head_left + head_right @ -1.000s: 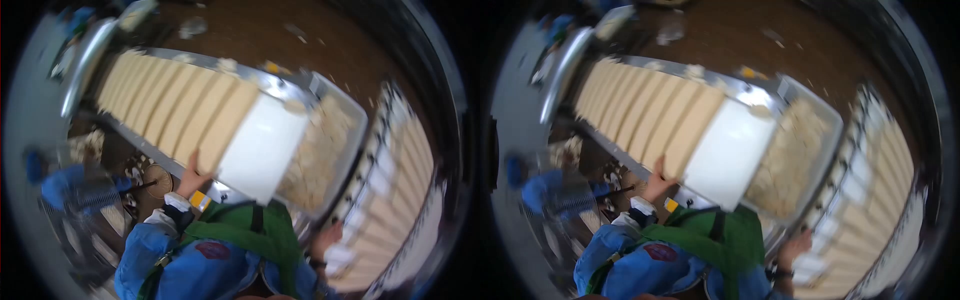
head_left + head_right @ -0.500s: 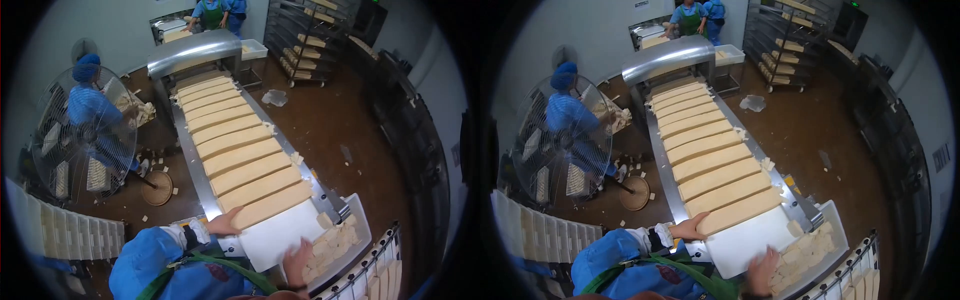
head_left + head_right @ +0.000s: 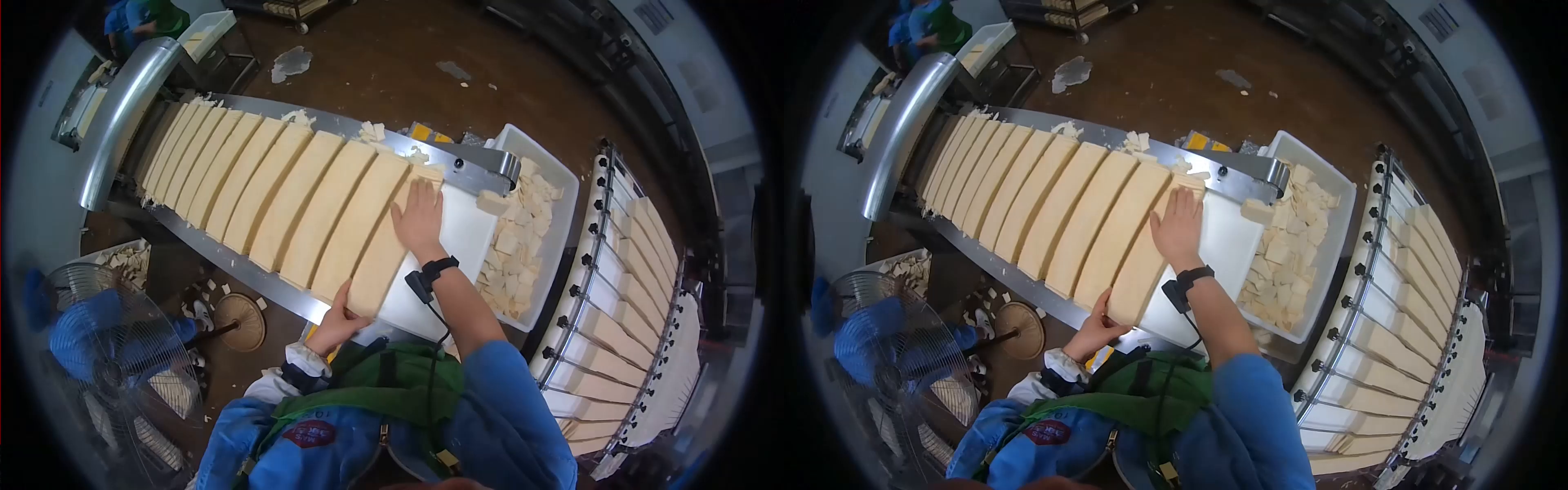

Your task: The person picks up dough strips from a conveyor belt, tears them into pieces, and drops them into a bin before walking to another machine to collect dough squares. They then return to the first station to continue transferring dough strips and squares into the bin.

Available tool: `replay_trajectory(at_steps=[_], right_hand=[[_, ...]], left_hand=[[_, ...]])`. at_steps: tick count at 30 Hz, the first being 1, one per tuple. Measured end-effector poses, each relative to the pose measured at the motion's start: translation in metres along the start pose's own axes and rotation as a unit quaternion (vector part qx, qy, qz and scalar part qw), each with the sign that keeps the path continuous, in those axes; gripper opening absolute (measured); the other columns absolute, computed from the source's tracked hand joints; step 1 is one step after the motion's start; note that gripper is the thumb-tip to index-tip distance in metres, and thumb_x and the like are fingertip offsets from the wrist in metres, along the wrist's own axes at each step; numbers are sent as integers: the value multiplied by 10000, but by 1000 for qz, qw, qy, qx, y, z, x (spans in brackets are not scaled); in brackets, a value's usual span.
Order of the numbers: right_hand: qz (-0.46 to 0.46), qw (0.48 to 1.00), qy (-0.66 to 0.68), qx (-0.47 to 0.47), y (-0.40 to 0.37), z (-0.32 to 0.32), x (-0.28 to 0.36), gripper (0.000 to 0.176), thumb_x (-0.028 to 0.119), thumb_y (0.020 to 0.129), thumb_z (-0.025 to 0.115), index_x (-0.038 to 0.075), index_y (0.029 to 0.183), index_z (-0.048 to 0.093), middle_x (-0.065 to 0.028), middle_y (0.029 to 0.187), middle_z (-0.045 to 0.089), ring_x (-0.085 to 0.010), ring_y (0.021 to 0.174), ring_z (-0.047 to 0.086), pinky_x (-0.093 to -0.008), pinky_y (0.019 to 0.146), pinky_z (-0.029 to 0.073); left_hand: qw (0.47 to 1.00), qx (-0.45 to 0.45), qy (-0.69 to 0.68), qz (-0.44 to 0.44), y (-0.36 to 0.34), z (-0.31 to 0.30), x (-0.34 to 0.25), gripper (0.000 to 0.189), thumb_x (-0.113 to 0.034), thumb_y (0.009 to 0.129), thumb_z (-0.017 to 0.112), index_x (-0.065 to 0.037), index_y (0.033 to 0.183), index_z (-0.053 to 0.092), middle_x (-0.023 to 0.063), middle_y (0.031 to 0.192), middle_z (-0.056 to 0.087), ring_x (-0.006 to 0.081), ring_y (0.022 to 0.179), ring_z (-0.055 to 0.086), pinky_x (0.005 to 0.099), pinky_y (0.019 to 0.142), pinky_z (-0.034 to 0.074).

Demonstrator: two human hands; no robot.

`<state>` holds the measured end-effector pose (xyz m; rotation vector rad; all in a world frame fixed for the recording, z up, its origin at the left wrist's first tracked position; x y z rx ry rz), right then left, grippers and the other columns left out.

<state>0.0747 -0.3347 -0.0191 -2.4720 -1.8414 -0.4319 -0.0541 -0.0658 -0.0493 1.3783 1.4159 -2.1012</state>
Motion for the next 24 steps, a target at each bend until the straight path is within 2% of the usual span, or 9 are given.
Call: replay_trajectory(at_steps=[3, 4, 7, 10, 12, 14, 17, 20, 24], right_hand=[[50, 996, -18, 73, 36, -27, 7, 729, 481, 857, 689, -72, 1309, 544, -227, 1343, 561, -352, 1304, 470, -524, 1148, 310], [39, 996, -74, -17, 40, -16, 1, 708, 513, 809, 717, -49, 1219, 586, -222, 1267, 588, -355, 1229, 499, -511, 1088, 339], [37, 994, -103, 20, 58, -4, -10, 682, 475, 746, 744, -23, 1187, 597, -195, 1218, 600, -342, 1161, 519, -497, 1044, 357], [18, 998, -65, -1, 62, -8, 11, 754, 443, 787, 750, -61, 1314, 556, -255, 1348, 564, -399, 1287, 483, -547, 1131, 318], [-5, 991, -57, -122, 35, 20, -24, 792, 444, 808, 757, -76, 1361, 531, -298, 1390, 542, -450, 1338, 458, -573, 1166, 306], [17, 998, 34, -58, 21, 15, -24, 894, 462, 874, 705, -153, 1455, 414, -337, 1530, 423, -475, 1461, 341, -548, 1256, 188], [20, 998, 16, -58, 7, 4, -15, 864, 464, 932, 625, -156, 1483, 385, -339, 1577, 362, -436, 1516, 275, -514, 1279, 158], [26, 998, -27, -48, 10, -8, -15, 826, 454, 922, 623, -141, 1459, 427, -313, 1525, 429, -425, 1474, 336, -528, 1266, 178], [44, 999, -24, 11, 25, -34, -26, 736, 464, 849, 680, -83, 1321, 539, -250, 1330, 550, -393, 1327, 472, -541, 1216, 252]], left_hand=[[996, 40, -61, -55, 2, 6, 1, 1088, -74, 837, 815, -107, 1656, 98, 66, 1072, 672, 110, 780, 606, 275, 651, 520], [995, 41, -57, -72, -4, 8, -15, 1094, -82, 841, 808, -117, 1659, 82, 60, 1019, 666, 111, 756, 600, 267, 633, 510], [995, 38, -62, -71, -9, 15, -30, 1097, -116, 848, 796, -133, 1666, 64, 48, 880, 638, 113, 707, 590, 262, 609, 494], [994, 33, -18, -101, -17, 22, -44, 1133, -150, 792, 806, -129, 1669, 89, 193, 1143, 660, 229, 848, 672, 339, 739, 563], [986, -76, 92, 115, 16, 23, -16, 1101, -118, 824, 776, -137, 1671, 73, 151, 1124, 655, 187, 795, 646, 310, 689, 545], [971, -103, 143, 164, 28, 28, 30, 1084, -76, 839, 751, -143, 1671, 59, 138, 1171, 640, 174, 790, 644, 297, 662, 543], [999, -22, 16, -43, 10, 29, -4, 1136, -122, 771, 825, -45, 1650, 109, 210, 1362, 604, 312, 1153, 649, 358, 930, 559], [996, 24, -61, -59, -1, 43, -47, 1087, -13, 824, 758, -111, 1658, 67, 93, 1076, 659, 110, 675, 589, 252, 547, 479], [994, -18, -29, -106, 1, 56, -39, 1059, -23, 822, 767, -103, 1640, 100, 103, 1061, 656, 127, 695, 602, 259, 556, 481]])
Point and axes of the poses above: each hand's wrist, its own y-axis towards the middle knuckle, its own z-axis out of the palm, x = y × z, the point moved 5 cm from there along y, towards the middle knuckle
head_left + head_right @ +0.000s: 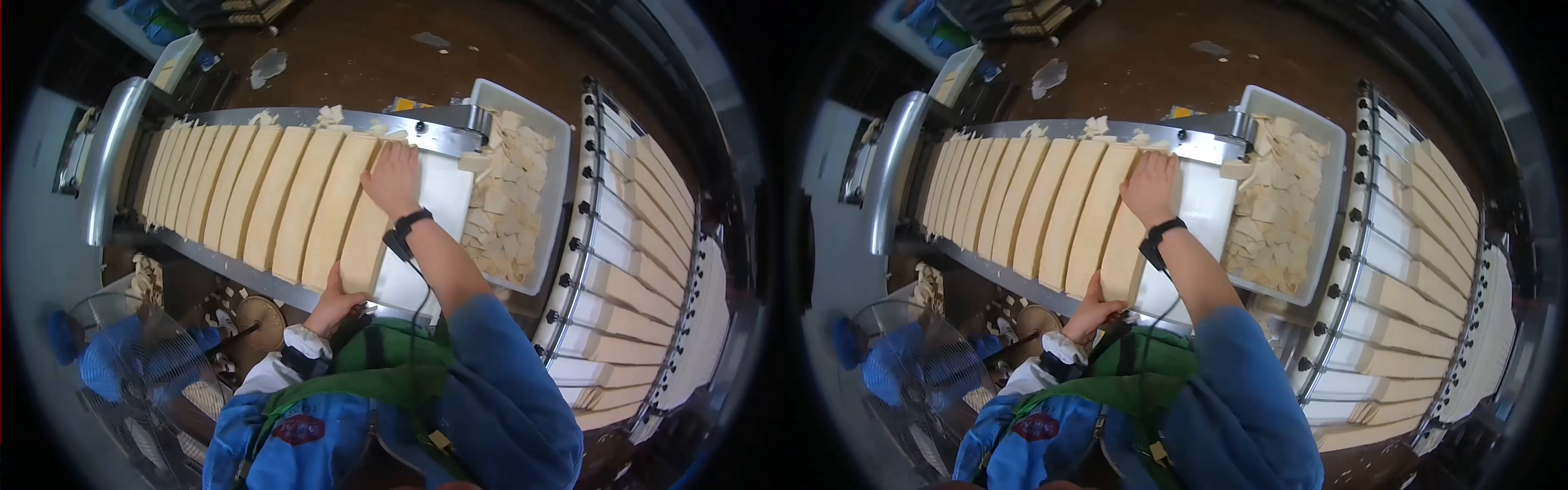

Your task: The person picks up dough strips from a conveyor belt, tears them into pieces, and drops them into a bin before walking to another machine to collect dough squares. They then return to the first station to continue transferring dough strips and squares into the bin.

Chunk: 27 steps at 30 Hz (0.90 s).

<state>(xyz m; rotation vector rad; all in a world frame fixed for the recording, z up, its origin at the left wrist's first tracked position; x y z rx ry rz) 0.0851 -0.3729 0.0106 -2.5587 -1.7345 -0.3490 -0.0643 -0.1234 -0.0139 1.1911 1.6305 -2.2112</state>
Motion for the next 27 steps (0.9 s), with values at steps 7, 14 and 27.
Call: replay_trajectory(at_steps=[7, 14, 27], right_hand=[[105, 994, 1, -1, -2, -11, -52, 694, 458, 695, 811, -17, 1148, 586, -186, 1114, 592, -350, 1144, 549, -492, 1070, 386], [94, 979, 144, 109, -67, -46, -178, 967, 608, 472, 924, -74, 1092, 632, -236, 1112, 652, -385, 1063, 635, -446, 936, 517], [-19, 994, 103, -16, -65, -145, -272, 386, 215, 797, 737, 250, 1181, 724, -178, 986, 647, -372, 951, 657, -477, 782, 532]], left_hand=[[995, -7, 100, -10, 2, 18, -14, 1051, -46, 788, 808, -93, 1611, 156, 138, 1189, 641, 184, 825, 667, 284, 618, 536], [918, -45, 363, 156, 11, 26, -32, 1095, -360, 668, 915, -67, 1548, 331, 282, 1263, 657, 436, 1093, 688, 464, 895, 570], [824, -114, 406, 378, 87, 130, -107, 789, -199, 669, 894, -14, 1352, 546, 214, 1227, 667, 397, 1150, 657, 453, 967, 535]])
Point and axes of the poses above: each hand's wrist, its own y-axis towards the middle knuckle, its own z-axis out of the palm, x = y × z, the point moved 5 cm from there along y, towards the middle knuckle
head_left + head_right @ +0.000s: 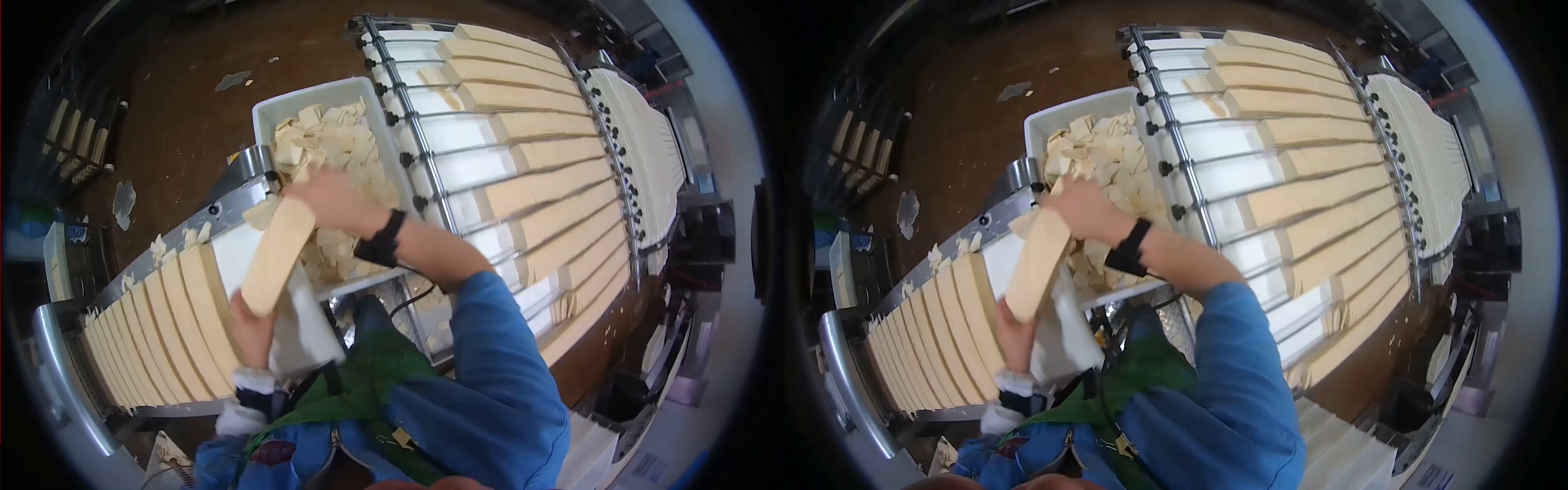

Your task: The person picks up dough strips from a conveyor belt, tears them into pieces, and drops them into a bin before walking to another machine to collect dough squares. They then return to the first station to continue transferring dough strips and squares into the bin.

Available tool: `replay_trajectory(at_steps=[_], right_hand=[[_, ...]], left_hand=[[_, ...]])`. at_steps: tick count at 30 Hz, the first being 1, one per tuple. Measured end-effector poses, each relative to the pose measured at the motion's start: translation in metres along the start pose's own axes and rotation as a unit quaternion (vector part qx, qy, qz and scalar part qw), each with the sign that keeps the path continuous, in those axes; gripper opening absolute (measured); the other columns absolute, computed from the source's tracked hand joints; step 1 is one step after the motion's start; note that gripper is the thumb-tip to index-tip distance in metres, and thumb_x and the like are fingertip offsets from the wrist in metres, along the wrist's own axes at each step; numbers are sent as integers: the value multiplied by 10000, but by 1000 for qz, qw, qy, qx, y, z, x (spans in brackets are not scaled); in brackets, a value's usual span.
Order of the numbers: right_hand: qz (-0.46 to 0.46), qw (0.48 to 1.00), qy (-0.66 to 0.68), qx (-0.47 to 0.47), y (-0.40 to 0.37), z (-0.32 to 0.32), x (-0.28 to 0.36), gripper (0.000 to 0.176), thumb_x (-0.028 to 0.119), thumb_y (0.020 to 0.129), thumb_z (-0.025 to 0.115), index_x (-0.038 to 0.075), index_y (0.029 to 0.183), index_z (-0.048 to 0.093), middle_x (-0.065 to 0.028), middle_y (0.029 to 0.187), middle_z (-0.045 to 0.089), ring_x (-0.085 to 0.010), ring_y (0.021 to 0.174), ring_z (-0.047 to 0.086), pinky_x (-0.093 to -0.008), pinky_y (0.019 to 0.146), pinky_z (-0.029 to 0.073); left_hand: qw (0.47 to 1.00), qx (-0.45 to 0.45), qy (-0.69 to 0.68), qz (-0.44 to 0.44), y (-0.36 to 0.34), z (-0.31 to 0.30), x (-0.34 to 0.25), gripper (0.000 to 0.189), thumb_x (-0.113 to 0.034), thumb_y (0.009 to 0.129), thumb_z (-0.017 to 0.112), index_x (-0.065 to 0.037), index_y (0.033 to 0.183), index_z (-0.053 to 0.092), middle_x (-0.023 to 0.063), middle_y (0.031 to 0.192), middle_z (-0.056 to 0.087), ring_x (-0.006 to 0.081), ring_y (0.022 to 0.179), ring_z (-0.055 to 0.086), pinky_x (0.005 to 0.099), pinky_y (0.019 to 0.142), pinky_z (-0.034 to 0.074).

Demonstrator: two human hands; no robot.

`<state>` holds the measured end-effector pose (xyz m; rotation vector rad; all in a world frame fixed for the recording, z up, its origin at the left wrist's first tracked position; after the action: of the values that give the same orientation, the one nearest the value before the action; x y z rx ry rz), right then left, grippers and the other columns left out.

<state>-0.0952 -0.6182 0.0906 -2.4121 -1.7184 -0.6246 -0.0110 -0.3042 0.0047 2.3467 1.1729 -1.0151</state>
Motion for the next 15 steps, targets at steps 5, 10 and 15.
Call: replay_trajectory(at_steps=[5, 10, 15], right_hand=[[-26, 970, -46, -235, 74, -126, -205, 553, 251, 725, 804, 269, 1267, 697, -191, 1034, 636, -404, 1023, 619, -484, 893, 526], [53, 940, -80, -327, 133, -185, -387, 619, 215, 652, 834, 240, 1254, 693, -217, 1083, 627, -403, 1051, 624, -465, 975, 523], [230, 972, 43, -13, 159, -189, -509, 988, 435, 837, 734, 193, 1651, 229, -259, 1595, 410, -360, 1509, 366, -394, 1240, 296]], left_hand=[[969, -115, 62, 210, 218, 68, -184, 746, -220, 723, 872, -58, 1385, 569, 215, 1272, 665, 410, 1181, 620, 474, 1006, 512], [931, -121, 106, 327, 404, 161, -312, 761, -231, 710, 844, -181, 1414, 558, 155, 1315, 652, 380, 1237, 590, 453, 1034, 505], [933, -4, 195, 304, 489, 235, -390, 748, -277, 835, 769, -141, 1500, 455, 207, 1408, 576, 401, 1279, 576, 434, 1058, 497]])
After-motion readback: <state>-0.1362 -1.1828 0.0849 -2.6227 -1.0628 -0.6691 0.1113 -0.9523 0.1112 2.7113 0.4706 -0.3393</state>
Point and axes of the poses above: each hand's wrist, its own y-axis towards the middle knuckle, its own z-axis out of the palm, x = y × z, the point moved 5 cm from there along y, towards the middle knuckle
